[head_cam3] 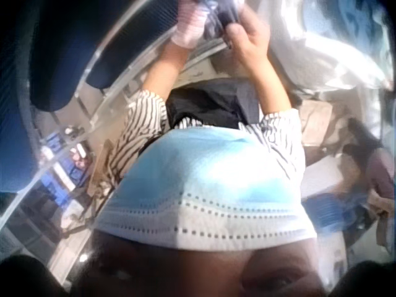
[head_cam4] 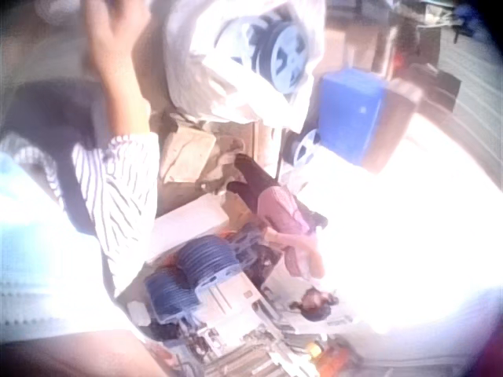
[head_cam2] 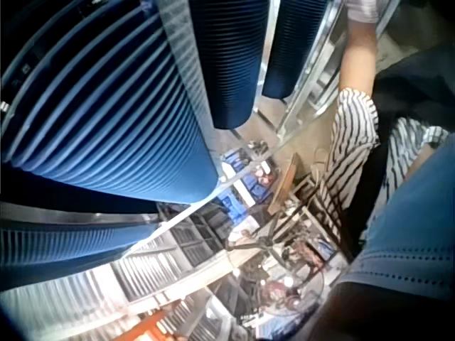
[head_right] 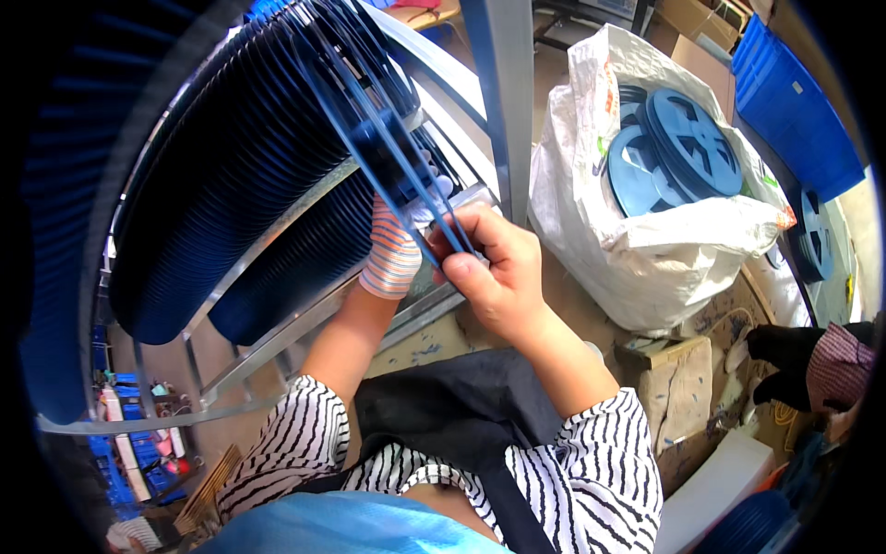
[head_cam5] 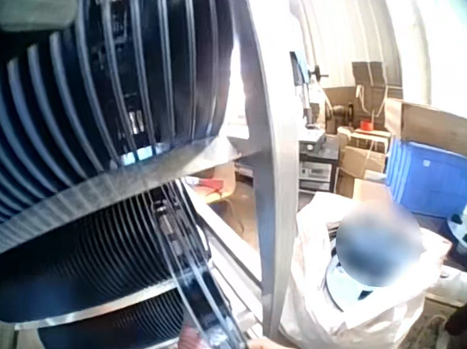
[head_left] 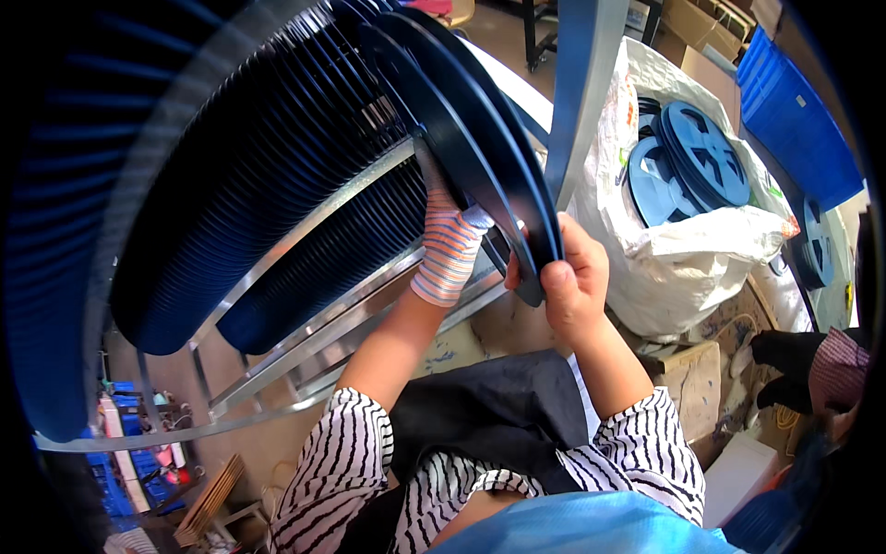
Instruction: The person repeatedly picks up blue plastic fan-like parts from a metal rack and stacks them into a white sack. The person handles the parts one at a time, placing them into the sack and occasionally adjusting the stack.
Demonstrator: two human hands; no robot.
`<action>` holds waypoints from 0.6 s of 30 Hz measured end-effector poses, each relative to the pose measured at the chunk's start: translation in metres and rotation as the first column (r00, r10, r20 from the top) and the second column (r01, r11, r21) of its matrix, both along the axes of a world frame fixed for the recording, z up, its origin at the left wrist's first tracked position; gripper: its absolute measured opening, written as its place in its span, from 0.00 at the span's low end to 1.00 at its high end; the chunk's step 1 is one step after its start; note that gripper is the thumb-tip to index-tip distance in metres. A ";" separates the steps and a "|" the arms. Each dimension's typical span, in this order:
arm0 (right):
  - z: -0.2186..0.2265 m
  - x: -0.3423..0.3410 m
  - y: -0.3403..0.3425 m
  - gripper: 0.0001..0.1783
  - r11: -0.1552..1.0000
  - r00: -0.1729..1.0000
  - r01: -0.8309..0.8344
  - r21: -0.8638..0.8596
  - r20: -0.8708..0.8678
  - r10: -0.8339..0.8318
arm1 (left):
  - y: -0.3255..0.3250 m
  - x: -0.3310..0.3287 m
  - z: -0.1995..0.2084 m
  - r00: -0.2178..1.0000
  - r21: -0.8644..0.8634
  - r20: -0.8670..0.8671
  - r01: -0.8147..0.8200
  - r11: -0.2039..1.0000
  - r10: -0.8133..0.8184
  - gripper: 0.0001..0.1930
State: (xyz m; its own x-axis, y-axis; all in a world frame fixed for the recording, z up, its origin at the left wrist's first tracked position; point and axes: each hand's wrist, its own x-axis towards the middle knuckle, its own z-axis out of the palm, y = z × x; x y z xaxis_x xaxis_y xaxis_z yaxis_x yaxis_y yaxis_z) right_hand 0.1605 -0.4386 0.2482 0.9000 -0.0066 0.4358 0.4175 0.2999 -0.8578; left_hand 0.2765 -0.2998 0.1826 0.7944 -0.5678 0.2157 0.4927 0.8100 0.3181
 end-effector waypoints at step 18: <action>-0.041 0.141 0.028 0.17 0.990 0.991 0.003 0.138 0.134 -0.022 | 0.112 0.073 -0.048 0.024 -0.156 0.959 -0.789 -0.594 -0.284 0.32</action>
State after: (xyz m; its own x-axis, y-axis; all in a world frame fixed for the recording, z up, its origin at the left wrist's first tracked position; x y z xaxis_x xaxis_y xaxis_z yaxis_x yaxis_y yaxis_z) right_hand 0.3018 -0.4110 0.2070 0.8327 -0.0853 0.5471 0.5307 0.4046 -0.7448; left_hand 0.3491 -0.1875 0.1350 0.5997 -0.0503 0.7987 -0.4317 -0.8607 0.2699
